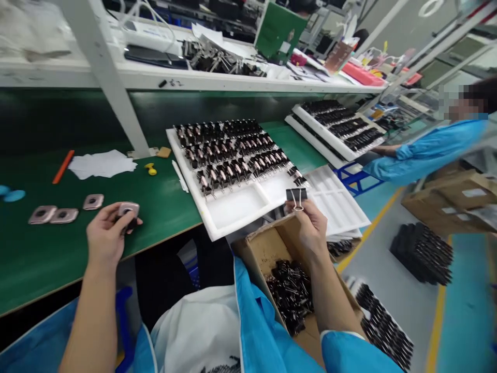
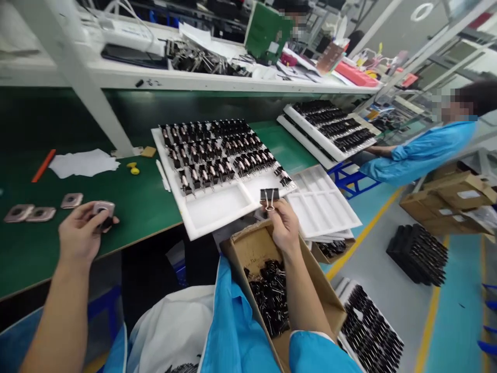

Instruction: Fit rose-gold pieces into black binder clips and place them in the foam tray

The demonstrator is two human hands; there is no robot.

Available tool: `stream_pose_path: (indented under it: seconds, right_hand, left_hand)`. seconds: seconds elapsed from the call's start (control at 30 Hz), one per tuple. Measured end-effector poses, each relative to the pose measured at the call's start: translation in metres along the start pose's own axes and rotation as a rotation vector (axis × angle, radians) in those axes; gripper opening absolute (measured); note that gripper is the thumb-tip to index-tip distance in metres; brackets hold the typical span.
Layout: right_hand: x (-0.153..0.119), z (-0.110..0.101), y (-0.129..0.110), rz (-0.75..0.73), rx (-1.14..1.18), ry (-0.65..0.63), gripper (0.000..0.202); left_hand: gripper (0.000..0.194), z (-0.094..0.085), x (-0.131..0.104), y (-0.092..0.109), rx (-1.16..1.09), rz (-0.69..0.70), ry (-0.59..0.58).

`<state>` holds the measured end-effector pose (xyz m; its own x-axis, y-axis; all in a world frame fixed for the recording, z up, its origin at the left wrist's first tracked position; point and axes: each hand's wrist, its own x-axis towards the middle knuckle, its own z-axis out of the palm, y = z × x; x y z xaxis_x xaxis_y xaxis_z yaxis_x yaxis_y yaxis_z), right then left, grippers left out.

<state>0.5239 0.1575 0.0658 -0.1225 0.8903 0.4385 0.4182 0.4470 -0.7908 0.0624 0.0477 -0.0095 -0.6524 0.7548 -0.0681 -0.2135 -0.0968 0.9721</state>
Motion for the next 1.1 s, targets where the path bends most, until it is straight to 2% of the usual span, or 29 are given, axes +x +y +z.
stream_pose_path:
  seconds: [0.1,0.17,0.23,0.3,0.43,0.53,0.6,0.7,0.8,0.93,1.1]
  right_hand:
    - [0.022,0.071,-0.033,-0.065,0.208,0.003,0.033]
    - [0.029,0.119,-0.052,-0.026,0.303,-0.059,0.037]
    - [0.034,0.159,-0.068,0.06,0.406,-0.239,0.037]
    - [0.038,0.192,-0.08,0.14,0.509,-0.474,0.036]
    - [0.05,0.235,-0.089,0.153,0.576,-0.852,0.046]
    - [0.054,0.254,-0.087,0.104,0.565,-1.05,0.047]
    - [0.052,0.262,-0.084,0.122,0.59,-1.106,0.041]
    - [0.045,0.268,-0.079,0.233,0.663,-1.093,0.047]
    - [0.038,0.271,-0.075,0.292,0.638,-1.044,0.047]
    - [0.034,0.272,-0.068,0.265,0.553,-0.974,0.043]
    - [0.031,0.274,-0.064,0.179,0.62,-0.99,0.037]
  left_hand:
    - [0.052,0.001,-0.002,-0.001,0.018,-0.009,0.001]
    - [0.052,0.001,-0.005,0.0,0.032,-0.008,-0.013]
    - [0.051,0.0,-0.007,0.001,0.047,-0.007,-0.036]
    - [0.048,-0.002,-0.01,0.002,0.055,-0.012,-0.064]
    - [0.046,-0.006,-0.013,0.005,0.042,-0.036,-0.11]
    - [0.048,-0.008,-0.013,0.006,0.031,-0.051,-0.127]
    - [0.047,-0.011,-0.012,0.005,0.03,-0.058,-0.144]
    - [0.044,-0.015,-0.013,0.003,0.03,-0.066,-0.182]
    - [0.042,-0.018,-0.014,0.003,0.02,-0.072,-0.206]
    - [0.043,-0.017,-0.016,0.005,-0.009,-0.074,-0.234]
    - [0.043,-0.017,-0.016,0.005,-0.011,-0.04,-0.29]
